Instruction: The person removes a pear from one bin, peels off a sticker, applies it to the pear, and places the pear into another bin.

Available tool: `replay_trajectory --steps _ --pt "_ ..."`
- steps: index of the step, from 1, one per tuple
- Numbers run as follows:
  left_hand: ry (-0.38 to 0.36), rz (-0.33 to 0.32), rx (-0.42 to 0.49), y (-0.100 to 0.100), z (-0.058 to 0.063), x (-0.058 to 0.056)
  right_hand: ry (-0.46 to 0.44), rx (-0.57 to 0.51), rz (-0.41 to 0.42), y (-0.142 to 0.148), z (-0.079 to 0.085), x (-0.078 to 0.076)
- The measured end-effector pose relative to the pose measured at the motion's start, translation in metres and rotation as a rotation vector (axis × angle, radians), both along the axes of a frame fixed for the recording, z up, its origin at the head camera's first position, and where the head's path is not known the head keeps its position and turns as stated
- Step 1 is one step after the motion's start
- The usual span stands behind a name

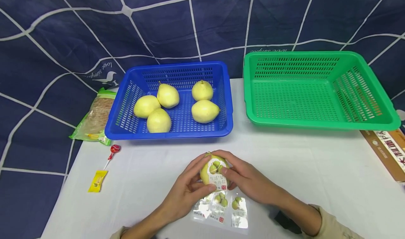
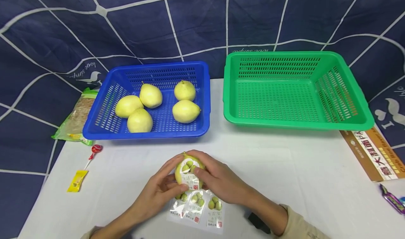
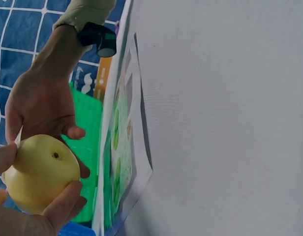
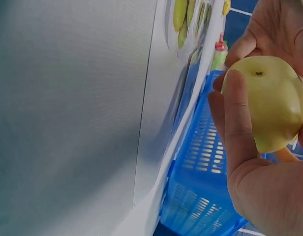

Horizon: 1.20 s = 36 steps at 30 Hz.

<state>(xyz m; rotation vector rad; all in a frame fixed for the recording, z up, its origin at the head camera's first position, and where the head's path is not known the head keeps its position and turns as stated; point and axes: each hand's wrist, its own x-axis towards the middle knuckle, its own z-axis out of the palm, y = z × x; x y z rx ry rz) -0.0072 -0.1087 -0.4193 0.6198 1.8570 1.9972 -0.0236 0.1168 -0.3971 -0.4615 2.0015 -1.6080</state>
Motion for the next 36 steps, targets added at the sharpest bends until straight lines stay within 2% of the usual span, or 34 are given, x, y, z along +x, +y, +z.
replay_trajectory --steps 2,6,8,11,18,25,29,36 --pt "-0.068 -0.012 -0.020 0.000 0.002 0.000 -0.031 -0.044 -0.004 0.001 0.000 -0.001" --pt "-0.261 -0.004 -0.082 -0.001 0.007 0.000 -0.057 -0.066 -0.019 0.000 0.001 -0.002" --pt "-0.305 0.014 -0.100 -0.001 0.008 0.000 -0.062 -0.058 -0.024 -0.001 0.001 -0.003" --pt "-0.317 0.028 -0.109 0.000 0.008 -0.001 -0.065 -0.055 -0.013 -0.002 0.000 -0.002" --pt "-0.330 0.036 -0.141 0.003 0.010 -0.001 -0.002 -0.054 0.019 -0.002 -0.004 -0.001" --pt "-0.331 0.046 -0.152 0.005 0.011 -0.001 -0.080 -0.150 0.072 0.004 -0.003 -0.001" --pt "-0.326 0.044 -0.142 0.006 0.013 -0.001 -0.090 -0.173 0.055 0.007 -0.002 -0.002" --pt "-0.340 0.002 -0.059 0.007 0.017 -0.006 0.037 -0.178 0.030 0.012 0.001 -0.002"
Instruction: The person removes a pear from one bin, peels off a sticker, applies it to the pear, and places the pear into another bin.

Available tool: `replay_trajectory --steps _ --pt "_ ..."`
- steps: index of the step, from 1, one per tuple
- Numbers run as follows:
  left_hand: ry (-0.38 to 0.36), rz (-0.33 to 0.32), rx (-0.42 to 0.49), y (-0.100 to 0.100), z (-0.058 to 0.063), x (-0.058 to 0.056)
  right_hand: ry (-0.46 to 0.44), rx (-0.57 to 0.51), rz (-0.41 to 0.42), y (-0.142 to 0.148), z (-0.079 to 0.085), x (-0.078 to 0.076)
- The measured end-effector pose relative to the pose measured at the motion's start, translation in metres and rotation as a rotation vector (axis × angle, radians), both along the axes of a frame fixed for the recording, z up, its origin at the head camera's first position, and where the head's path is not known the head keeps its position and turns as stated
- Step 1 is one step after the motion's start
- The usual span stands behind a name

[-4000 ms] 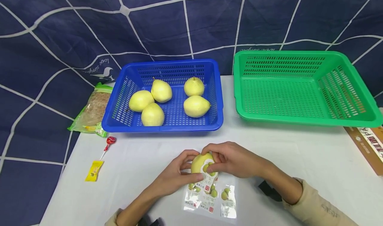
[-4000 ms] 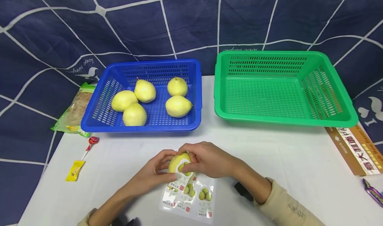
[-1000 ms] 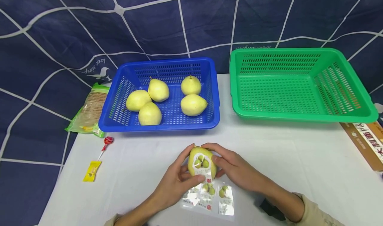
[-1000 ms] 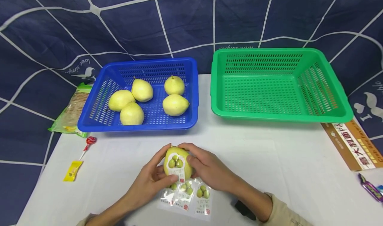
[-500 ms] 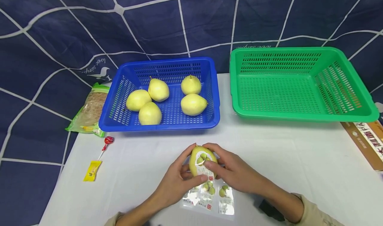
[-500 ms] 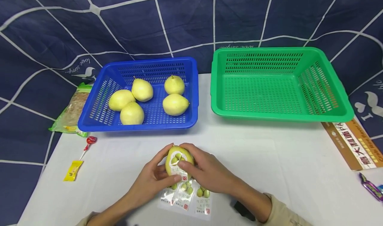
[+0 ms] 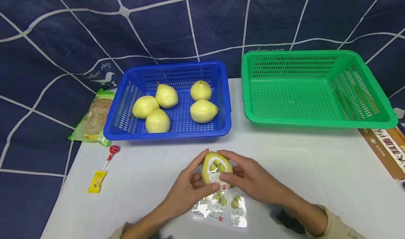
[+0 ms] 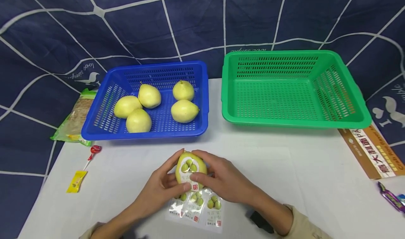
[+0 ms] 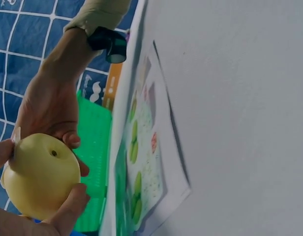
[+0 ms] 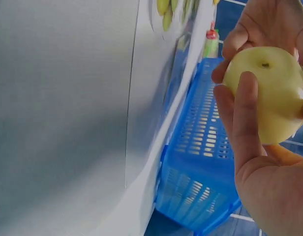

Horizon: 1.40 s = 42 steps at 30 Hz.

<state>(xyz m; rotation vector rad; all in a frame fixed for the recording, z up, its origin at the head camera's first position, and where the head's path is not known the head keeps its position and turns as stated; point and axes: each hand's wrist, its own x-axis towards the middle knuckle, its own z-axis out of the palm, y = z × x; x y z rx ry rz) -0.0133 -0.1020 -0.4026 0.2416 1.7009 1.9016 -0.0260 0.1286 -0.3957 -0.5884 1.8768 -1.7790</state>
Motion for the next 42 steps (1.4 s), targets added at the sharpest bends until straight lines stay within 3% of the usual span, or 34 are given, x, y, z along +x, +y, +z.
replay_trajectory --steps 2,5,8,10,12,15,17,20,24,27,29,32,35,42 --pt "0.021 0.012 0.010 -0.001 0.001 -0.001 0.026 0.003 -0.024 0.003 0.002 -0.001" --pt "0.126 0.071 -0.004 -0.003 0.001 -0.004 0.064 0.006 -0.091 0.011 0.007 -0.002" --pt "0.266 0.199 -0.049 -0.008 0.002 -0.010 0.100 0.005 -0.189 0.021 0.016 -0.006" --pt "0.314 0.323 -0.080 -0.012 0.003 -0.017 0.130 0.006 -0.262 0.029 0.024 -0.008" --pt "0.294 0.463 -0.098 -0.017 0.004 -0.026 0.166 -0.002 -0.338 0.037 0.031 -0.010" --pt "0.197 0.657 -0.096 -0.024 0.006 -0.039 0.240 -0.040 -0.449 0.049 0.039 -0.015" --pt "0.150 0.749 -0.090 -0.026 0.007 -0.045 0.279 -0.089 -0.522 0.058 0.043 -0.019" --pt "0.140 0.835 -0.065 -0.027 0.006 -0.051 0.323 -0.150 -0.612 0.072 0.048 -0.026" --pt "0.165 0.898 -0.021 -0.024 0.002 -0.054 0.356 -0.165 -0.711 0.090 0.056 -0.039" --pt "0.184 0.925 -0.043 -0.023 0.000 -0.055 0.357 -0.137 -0.763 0.104 0.062 -0.053" --pt "0.190 0.932 -0.064 -0.022 0.000 -0.056 0.350 -0.044 -0.793 0.115 0.065 -0.066" --pt "0.204 0.928 -0.081 -0.022 -0.001 -0.056 0.319 0.192 -0.825 0.131 0.065 -0.087" --pt "0.207 0.918 -0.088 -0.022 -0.001 -0.057 0.292 0.420 -0.797 0.146 0.059 -0.109" --pt "0.194 0.906 -0.120 -0.023 -0.002 -0.057 0.160 0.620 -0.627 0.162 0.044 -0.144"
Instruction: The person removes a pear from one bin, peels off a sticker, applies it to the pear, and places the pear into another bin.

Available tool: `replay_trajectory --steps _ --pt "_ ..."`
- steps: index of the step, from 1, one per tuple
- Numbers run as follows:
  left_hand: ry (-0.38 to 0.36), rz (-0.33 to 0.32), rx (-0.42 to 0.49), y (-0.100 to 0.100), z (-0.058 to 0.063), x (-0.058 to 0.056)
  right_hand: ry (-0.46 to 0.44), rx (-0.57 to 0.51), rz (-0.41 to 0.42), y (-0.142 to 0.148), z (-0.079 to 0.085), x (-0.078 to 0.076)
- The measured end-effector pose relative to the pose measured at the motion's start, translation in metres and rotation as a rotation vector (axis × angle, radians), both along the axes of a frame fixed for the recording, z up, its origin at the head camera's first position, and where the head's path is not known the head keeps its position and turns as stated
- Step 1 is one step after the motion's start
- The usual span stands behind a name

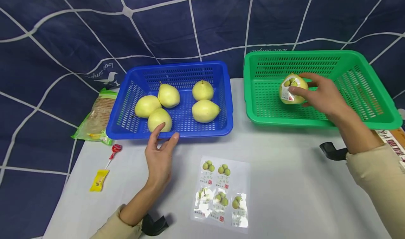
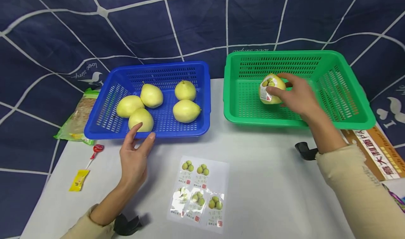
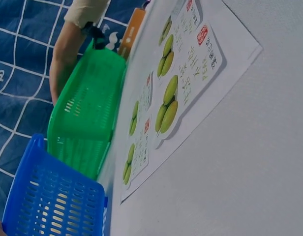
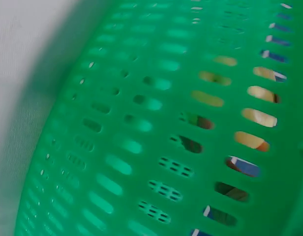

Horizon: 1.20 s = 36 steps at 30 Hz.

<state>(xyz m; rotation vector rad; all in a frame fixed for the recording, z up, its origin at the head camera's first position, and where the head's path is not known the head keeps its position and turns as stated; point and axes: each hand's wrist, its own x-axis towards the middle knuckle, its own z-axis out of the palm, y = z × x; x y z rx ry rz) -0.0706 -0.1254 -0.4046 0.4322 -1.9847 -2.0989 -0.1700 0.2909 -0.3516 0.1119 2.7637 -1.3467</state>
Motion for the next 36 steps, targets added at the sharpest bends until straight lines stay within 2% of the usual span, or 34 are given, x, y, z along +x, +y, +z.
replay_trajectory --steps 5,11,20,26,31,36 --pt "-0.020 0.007 0.008 -0.002 0.000 0.000 -0.103 0.047 0.045 0.000 -0.008 -0.013" --pt "-0.027 0.008 0.027 -0.003 0.001 0.000 -0.202 0.072 0.101 0.003 -0.015 -0.017" --pt "-0.064 -0.008 -0.020 -0.008 0.002 0.001 -0.247 0.130 0.132 0.005 -0.017 -0.014" --pt "-0.105 -0.012 -0.087 -0.020 0.004 0.001 -0.188 0.317 0.137 0.007 -0.015 -0.013" --pt "-0.101 0.103 -0.046 -0.033 0.003 0.003 -0.095 0.345 0.075 0.004 -0.014 -0.010" --pt "-0.066 0.192 -0.009 -0.046 0.002 0.004 0.090 0.349 -0.014 -0.003 -0.012 -0.004"
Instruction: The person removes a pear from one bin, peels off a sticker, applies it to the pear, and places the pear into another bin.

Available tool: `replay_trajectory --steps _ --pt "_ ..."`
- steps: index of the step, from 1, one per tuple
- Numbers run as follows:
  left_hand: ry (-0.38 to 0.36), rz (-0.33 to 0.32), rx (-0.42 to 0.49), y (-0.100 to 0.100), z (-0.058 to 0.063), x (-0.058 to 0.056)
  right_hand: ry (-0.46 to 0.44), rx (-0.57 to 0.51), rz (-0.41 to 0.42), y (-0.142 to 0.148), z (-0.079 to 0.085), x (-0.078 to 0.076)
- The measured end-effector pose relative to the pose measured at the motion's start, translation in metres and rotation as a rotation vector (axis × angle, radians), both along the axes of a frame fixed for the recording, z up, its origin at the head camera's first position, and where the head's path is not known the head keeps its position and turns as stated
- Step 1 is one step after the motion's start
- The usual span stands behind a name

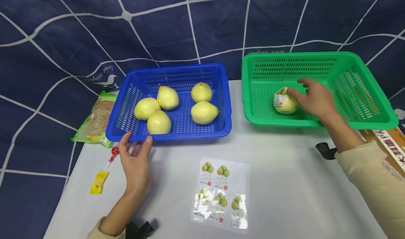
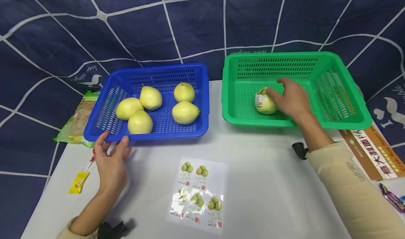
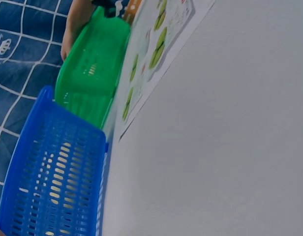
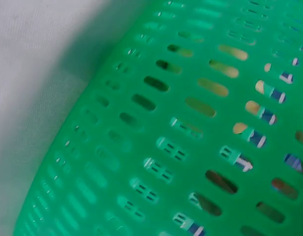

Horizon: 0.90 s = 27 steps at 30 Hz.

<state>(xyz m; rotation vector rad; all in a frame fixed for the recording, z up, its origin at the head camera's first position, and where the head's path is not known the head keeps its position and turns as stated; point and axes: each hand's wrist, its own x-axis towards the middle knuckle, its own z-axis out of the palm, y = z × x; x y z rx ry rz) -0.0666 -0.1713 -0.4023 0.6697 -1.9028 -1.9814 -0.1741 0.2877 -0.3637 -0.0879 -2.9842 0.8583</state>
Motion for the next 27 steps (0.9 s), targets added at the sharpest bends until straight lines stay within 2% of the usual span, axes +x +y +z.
replay_trajectory --steps 3,7,11,13,16,20,23,27 --pt "0.022 0.024 0.026 -0.004 0.000 -0.001 0.147 -0.010 -0.016 -0.012 0.003 0.003" --pt "0.033 0.051 0.044 -0.005 0.000 -0.003 0.302 -0.078 0.008 -0.037 0.010 0.006" --pt "0.023 0.057 0.053 -0.006 0.001 -0.004 0.349 -0.201 0.082 -0.069 0.021 0.009" --pt "0.017 0.052 0.046 -0.006 0.000 -0.004 0.354 -0.263 0.144 -0.086 0.025 0.009" --pt "0.015 0.049 0.036 -0.006 0.000 -0.004 0.323 -0.326 0.256 -0.115 0.028 0.010" --pt "0.023 0.052 0.029 -0.006 -0.001 -0.005 0.205 -0.342 0.401 -0.153 0.030 0.008" --pt "0.027 0.053 0.033 -0.006 -0.001 -0.006 0.109 -0.278 0.490 -0.176 0.028 0.002" --pt "0.018 0.048 0.028 -0.006 -0.002 -0.007 0.009 -0.120 0.562 -0.200 0.024 -0.009"
